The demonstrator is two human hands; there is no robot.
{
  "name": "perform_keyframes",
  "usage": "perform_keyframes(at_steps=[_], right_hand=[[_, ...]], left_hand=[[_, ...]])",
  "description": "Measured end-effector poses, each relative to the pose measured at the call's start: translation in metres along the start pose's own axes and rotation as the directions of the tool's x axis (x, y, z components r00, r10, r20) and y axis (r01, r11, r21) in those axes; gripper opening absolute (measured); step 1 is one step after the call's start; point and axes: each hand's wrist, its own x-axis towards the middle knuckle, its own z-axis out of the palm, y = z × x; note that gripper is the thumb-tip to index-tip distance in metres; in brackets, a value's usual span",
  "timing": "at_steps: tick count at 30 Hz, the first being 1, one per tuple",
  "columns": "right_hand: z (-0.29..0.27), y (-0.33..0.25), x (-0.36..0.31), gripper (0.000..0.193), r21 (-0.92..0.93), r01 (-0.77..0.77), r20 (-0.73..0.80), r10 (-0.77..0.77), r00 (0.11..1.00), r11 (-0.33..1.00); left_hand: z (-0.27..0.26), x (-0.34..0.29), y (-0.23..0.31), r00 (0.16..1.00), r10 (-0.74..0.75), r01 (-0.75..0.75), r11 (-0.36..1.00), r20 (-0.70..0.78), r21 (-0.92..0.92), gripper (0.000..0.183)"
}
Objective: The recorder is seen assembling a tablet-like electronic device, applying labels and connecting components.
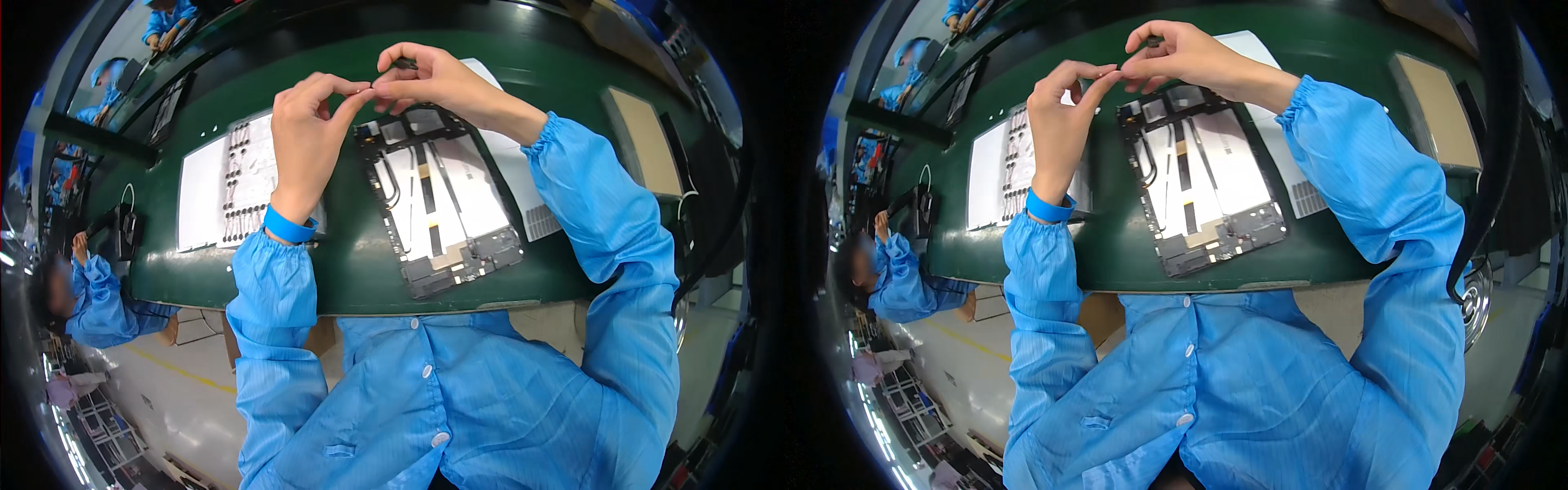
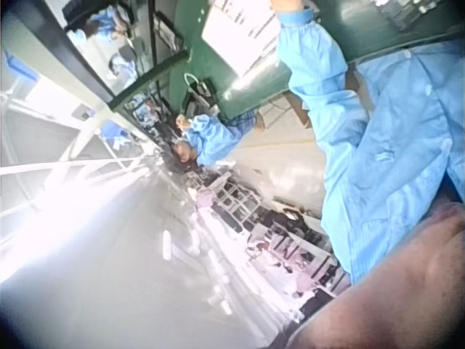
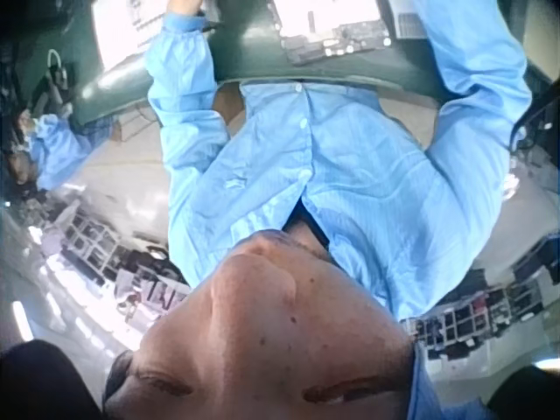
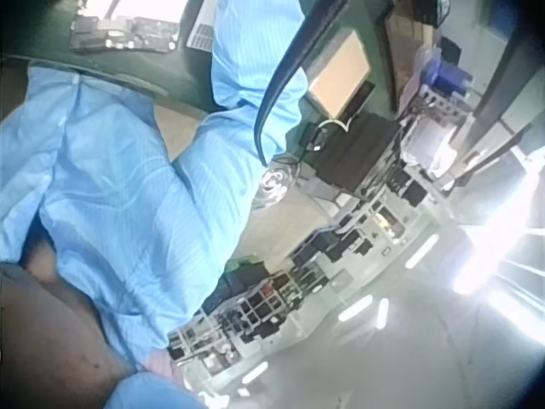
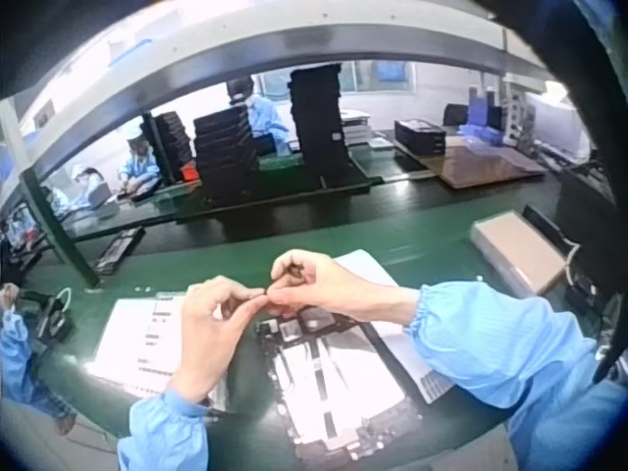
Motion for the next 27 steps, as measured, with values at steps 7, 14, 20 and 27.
perform_keyframes(at_steps=[7,14,20,27], right_hand=[[-0.029,0.016,-0.054,0.030,0.014,-0.056,-0.119,0.057,0.991,0.998],[-0.041,0.035,-0.070,0.026,0.075,0.073,-0.145,-0.061,0.987,0.994],[-0.051,0.058,-0.078,0.036,-0.556,0.087,-0.276,-0.282,0.919,0.826],[-0.059,0.071,-0.075,0.034,-0.448,0.100,-0.207,-0.212,0.955,0.889]], left_hand=[[0.049,0.008,0.027,0.997,0.015,-0.004,0.990,0.076,-0.140,0.008],[0.070,-0.001,0.036,0.993,0.012,-0.001,0.995,0.115,-0.100,0.012],[0.081,-0.009,0.032,0.984,0.053,-0.060,0.997,0.168,0.038,0.015],[0.093,-0.016,0.029,0.965,-0.073,0.104,0.988,0.251,-0.115,0.014]])
